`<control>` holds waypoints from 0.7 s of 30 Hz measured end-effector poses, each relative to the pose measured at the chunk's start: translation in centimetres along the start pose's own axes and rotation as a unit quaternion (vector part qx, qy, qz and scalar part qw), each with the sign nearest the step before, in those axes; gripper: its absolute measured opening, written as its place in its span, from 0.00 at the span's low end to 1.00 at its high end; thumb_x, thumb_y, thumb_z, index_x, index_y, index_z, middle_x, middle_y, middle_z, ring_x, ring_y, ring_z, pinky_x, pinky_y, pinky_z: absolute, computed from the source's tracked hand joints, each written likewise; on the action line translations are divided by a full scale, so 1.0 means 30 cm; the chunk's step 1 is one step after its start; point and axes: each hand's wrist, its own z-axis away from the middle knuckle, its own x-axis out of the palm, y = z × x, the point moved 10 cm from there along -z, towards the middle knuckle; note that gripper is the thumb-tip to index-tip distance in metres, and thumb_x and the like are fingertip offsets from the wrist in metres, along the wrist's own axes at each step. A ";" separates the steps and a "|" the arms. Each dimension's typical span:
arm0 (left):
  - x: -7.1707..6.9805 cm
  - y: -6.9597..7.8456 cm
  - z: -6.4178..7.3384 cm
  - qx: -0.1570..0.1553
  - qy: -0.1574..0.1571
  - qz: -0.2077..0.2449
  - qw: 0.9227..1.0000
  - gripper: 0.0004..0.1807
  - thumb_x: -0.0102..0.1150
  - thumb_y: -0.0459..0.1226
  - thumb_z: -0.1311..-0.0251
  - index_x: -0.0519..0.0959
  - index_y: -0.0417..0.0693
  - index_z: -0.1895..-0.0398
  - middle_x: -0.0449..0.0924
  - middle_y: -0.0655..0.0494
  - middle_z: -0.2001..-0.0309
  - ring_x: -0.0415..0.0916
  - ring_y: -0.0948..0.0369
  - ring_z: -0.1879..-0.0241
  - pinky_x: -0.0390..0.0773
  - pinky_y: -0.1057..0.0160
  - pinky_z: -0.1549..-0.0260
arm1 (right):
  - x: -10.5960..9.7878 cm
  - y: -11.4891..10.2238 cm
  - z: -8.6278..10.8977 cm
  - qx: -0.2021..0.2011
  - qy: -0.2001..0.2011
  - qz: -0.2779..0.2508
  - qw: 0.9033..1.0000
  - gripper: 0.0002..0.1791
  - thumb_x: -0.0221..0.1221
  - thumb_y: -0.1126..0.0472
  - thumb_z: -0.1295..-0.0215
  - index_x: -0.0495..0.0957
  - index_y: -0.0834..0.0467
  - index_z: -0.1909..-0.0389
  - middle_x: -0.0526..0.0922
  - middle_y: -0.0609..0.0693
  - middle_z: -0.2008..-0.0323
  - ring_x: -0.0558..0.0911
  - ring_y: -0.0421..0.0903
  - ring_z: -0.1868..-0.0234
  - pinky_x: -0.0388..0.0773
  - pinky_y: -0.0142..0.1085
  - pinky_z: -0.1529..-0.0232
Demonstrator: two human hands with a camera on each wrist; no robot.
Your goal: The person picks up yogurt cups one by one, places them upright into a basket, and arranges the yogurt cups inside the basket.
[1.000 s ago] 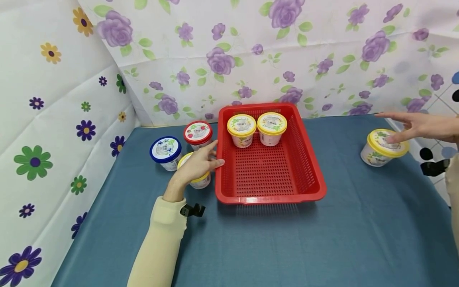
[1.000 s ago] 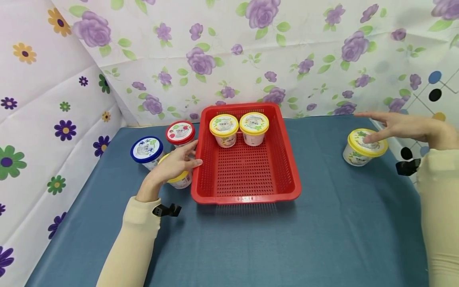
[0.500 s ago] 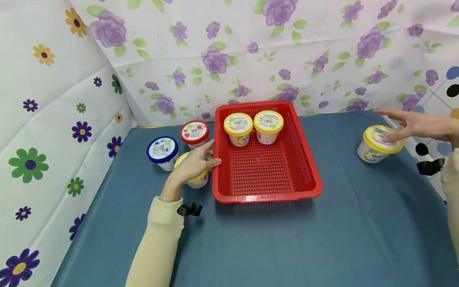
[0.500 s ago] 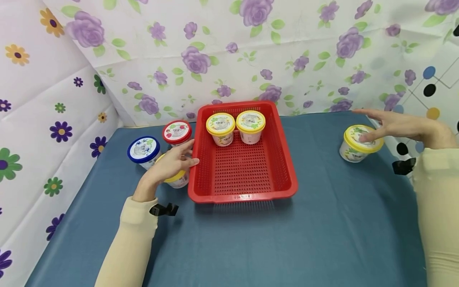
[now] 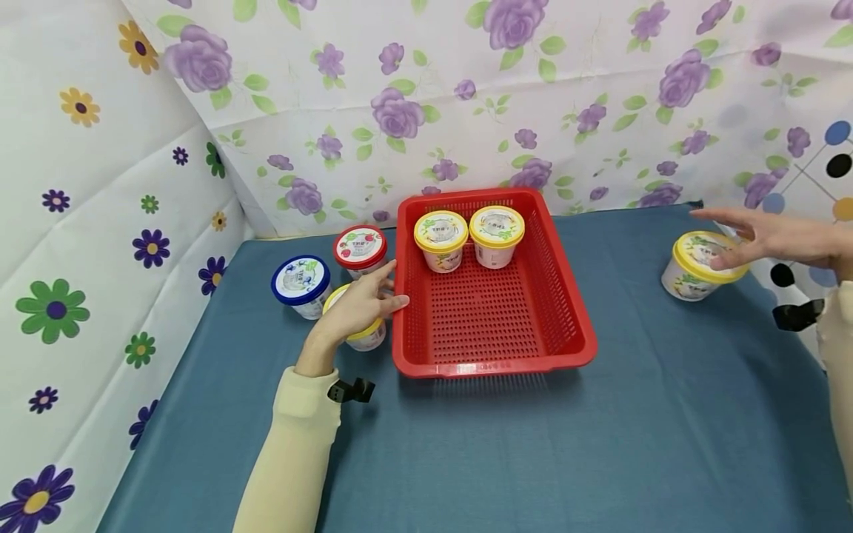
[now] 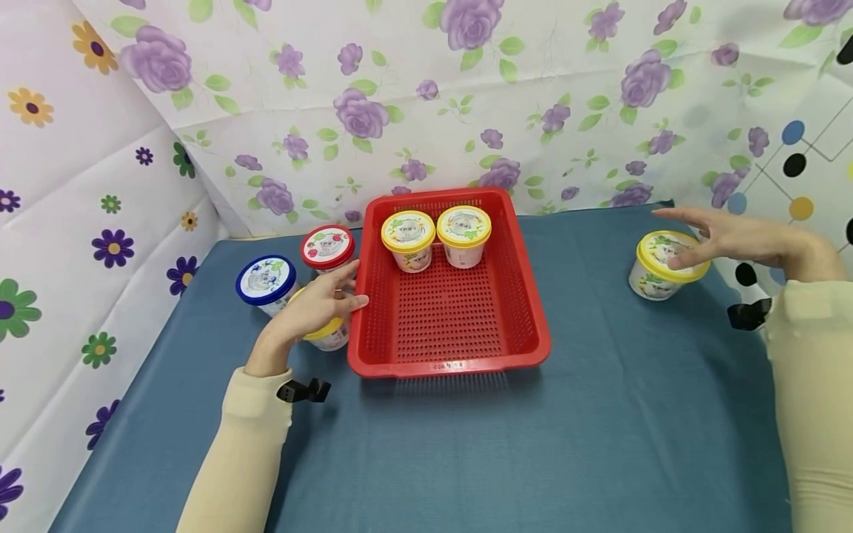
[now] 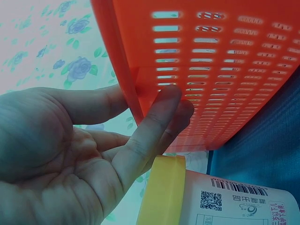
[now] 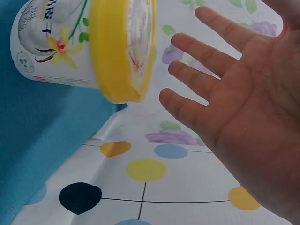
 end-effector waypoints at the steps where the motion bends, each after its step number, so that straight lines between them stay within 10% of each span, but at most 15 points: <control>1: -0.001 -0.001 0.001 0.000 0.001 0.000 1.000 0.44 0.59 0.37 0.26 0.47 0.47 0.15 0.75 0.38 0.38 0.83 0.46 0.46 0.82 0.42 0.44 | 0.003 0.001 -0.001 -0.001 -0.001 0.001 1.000 0.53 0.60 0.52 0.25 0.33 0.58 0.16 0.29 0.76 0.21 0.45 0.86 0.30 0.59 0.82 0.50; 21: -0.001 -0.005 0.000 0.003 0.001 -0.003 1.000 0.44 0.59 0.37 0.27 0.47 0.47 0.15 0.77 0.40 0.40 0.85 0.48 0.48 0.85 0.47 0.47 | 0.060 0.104 0.001 -0.037 0.016 -0.079 0.996 0.54 0.61 0.60 0.24 0.32 0.43 0.15 0.38 0.74 0.22 0.51 0.76 0.30 0.61 0.79 0.46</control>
